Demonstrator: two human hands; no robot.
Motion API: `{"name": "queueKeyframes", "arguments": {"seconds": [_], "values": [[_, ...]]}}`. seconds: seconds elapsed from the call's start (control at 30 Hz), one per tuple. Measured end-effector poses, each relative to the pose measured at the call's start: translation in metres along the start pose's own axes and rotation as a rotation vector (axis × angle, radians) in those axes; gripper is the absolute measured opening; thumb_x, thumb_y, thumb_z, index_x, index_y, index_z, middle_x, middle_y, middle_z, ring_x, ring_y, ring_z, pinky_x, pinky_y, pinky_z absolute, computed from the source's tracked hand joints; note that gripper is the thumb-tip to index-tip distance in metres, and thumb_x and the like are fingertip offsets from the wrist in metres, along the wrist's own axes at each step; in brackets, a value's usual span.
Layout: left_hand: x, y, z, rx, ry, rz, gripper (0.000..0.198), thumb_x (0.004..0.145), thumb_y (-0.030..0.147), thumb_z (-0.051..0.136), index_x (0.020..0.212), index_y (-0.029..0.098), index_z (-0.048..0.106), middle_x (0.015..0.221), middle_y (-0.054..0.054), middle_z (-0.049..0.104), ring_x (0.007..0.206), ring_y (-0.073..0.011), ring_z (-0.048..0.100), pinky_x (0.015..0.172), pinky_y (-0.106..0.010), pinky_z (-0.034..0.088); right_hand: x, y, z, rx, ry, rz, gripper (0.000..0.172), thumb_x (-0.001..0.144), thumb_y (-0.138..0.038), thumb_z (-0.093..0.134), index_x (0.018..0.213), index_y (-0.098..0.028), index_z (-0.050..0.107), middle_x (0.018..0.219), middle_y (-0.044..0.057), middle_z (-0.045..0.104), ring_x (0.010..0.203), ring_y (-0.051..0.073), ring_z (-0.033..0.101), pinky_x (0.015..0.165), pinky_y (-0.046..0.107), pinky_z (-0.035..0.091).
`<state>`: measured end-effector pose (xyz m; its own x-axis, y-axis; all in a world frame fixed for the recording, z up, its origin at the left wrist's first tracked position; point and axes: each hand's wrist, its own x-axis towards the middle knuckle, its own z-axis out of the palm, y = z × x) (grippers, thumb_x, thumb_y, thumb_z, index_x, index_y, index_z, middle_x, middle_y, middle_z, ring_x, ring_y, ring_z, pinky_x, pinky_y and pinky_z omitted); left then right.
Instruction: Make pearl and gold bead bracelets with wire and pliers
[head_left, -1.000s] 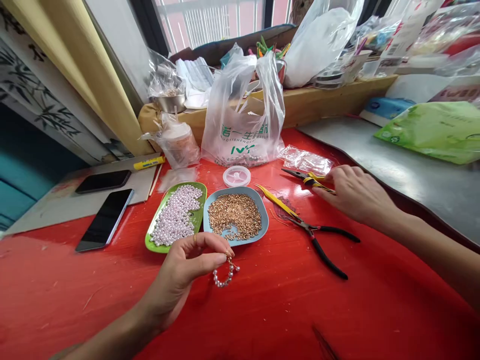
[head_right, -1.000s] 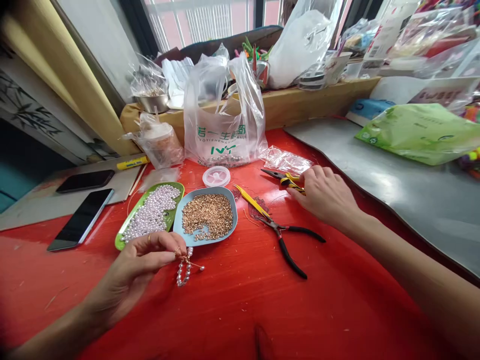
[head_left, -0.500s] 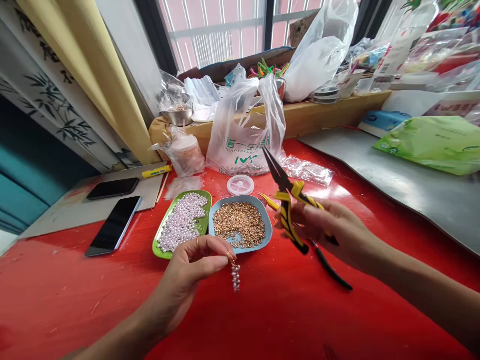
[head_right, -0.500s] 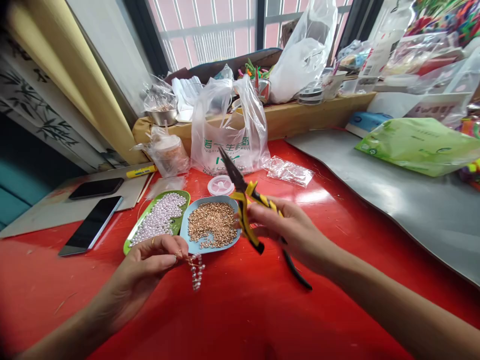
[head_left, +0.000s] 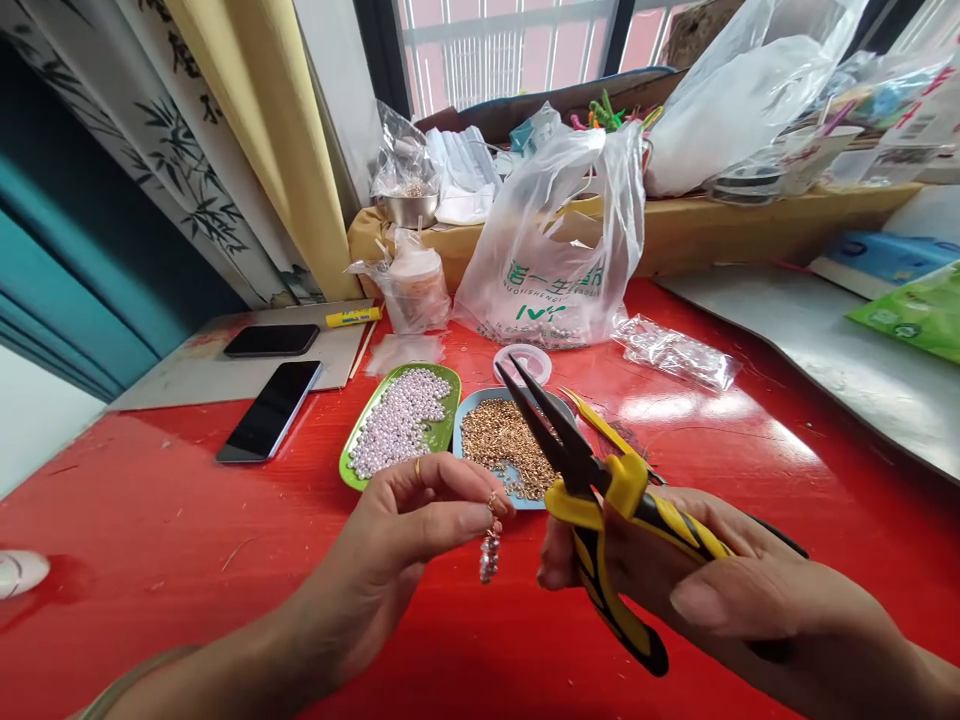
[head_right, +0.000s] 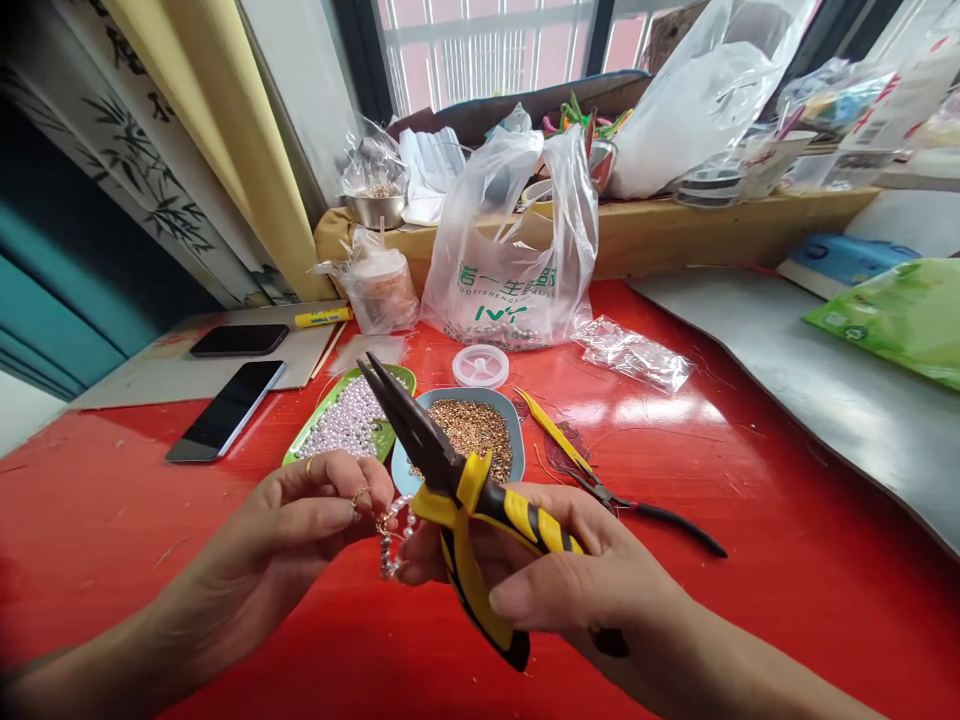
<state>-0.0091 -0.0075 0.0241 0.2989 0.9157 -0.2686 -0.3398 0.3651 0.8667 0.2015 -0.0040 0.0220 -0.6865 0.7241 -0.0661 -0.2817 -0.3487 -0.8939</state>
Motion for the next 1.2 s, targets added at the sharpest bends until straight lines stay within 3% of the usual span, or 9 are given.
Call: {"name": "queueKeyframes", "arguments": {"seconds": [0.13,0.23,0.3,0.4,0.47,0.57,0.73,0.9,1.2], "values": [[0.0,0.002,0.002,-0.04,0.049,-0.038,0.004,0.06,0.018,0.073,0.06,0.019,0.069,0.072,0.001,0.065,0.073,-0.013,0.055,0.072,-0.024,0.044,-0.002,0.003,-0.004,-0.2,0.19,0.071,0.021,0.07,-0.033,0.067,0.086,-0.021,0.072,0.073,0.002,0.063,0.058,0.011,0.049,0.052,0.02,0.043],[0.0,0.003,0.004,-0.057,0.067,-0.043,0.006,0.059,0.017,0.075,0.059,0.019,0.069,0.07,0.001,0.064,0.068,-0.0111,0.053,0.063,-0.021,0.043,-0.005,0.006,-0.006,-0.44,0.31,0.044,0.017,0.077,-0.037,0.063,0.085,-0.024,0.068,0.076,0.001,0.062,0.061,0.011,0.051,0.052,0.02,0.043],[0.0,0.003,0.004,-0.059,0.072,-0.05,0.006,0.059,0.017,0.076,0.059,0.019,0.07,0.066,0.002,0.062,0.064,-0.0098,0.051,0.058,-0.019,0.041,-0.006,0.008,-0.006,-0.702,0.345,-0.097,0.01,0.081,-0.032,0.06,0.089,-0.028,0.063,0.084,0.0,0.061,0.072,0.014,0.056,0.059,0.022,0.048],[0.002,0.003,0.004,-0.061,0.059,-0.049,0.006,0.06,0.017,0.076,0.06,0.019,0.071,0.063,0.002,0.063,0.06,-0.0089,0.052,0.058,-0.019,0.043,-0.003,0.012,-0.009,-1.176,0.3,-0.43,0.023,0.082,-0.014,0.053,0.1,-0.028,0.055,0.106,0.003,0.054,0.096,0.017,0.055,0.076,0.026,0.051],[0.004,0.002,0.003,-0.061,0.067,-0.044,0.005,0.06,0.018,0.077,0.062,0.019,0.073,0.065,0.001,0.066,0.063,-0.0102,0.057,0.061,-0.02,0.045,0.002,0.015,-0.012,-1.456,0.262,-0.632,0.029,0.081,-0.004,0.046,0.103,-0.023,0.051,0.119,0.007,0.045,0.11,0.019,0.048,0.09,0.03,0.046],[0.005,0.002,0.002,-0.061,0.093,-0.038,0.007,0.059,0.02,0.079,0.063,0.019,0.075,0.066,0.0,0.069,0.065,-0.0118,0.061,0.06,-0.019,0.047,0.006,0.019,-0.017,-1.75,0.269,-0.858,0.025,0.08,0.0,0.042,0.096,-0.017,0.05,0.126,0.012,0.041,0.121,0.023,0.039,0.103,0.038,0.034],[0.005,-0.001,0.003,-0.022,0.106,-0.02,0.006,0.059,0.019,0.078,0.064,0.017,0.076,0.063,-0.002,0.068,0.06,-0.0134,0.061,0.056,-0.021,0.048,0.006,0.023,-0.02,-1.898,0.4,-0.931,0.017,0.084,-0.005,0.044,0.093,-0.017,0.051,0.127,0.013,0.044,0.128,0.026,0.033,0.105,0.042,0.029],[0.004,-0.003,0.003,0.055,0.114,0.023,0.005,0.062,0.021,0.077,0.067,0.018,0.077,0.065,-0.002,0.067,0.062,-0.013,0.059,0.059,-0.022,0.046,0.003,0.024,-0.021,-1.964,0.388,-0.973,0.021,0.082,-0.003,0.044,0.096,-0.016,0.052,0.125,0.014,0.045,0.135,0.024,0.023,0.108,0.041,0.026],[0.002,-0.007,-0.001,0.188,0.011,0.081,0.01,0.073,0.023,0.07,0.067,0.018,0.076,0.065,-0.002,0.061,0.063,-0.0133,0.054,0.063,-0.024,0.042,0.002,0.025,-0.019,-2.026,0.41,-1.056,0.023,0.076,0.0,0.051,0.091,-0.016,0.056,0.119,0.012,0.058,0.133,0.024,0.03,0.104,0.041,0.032]]}}
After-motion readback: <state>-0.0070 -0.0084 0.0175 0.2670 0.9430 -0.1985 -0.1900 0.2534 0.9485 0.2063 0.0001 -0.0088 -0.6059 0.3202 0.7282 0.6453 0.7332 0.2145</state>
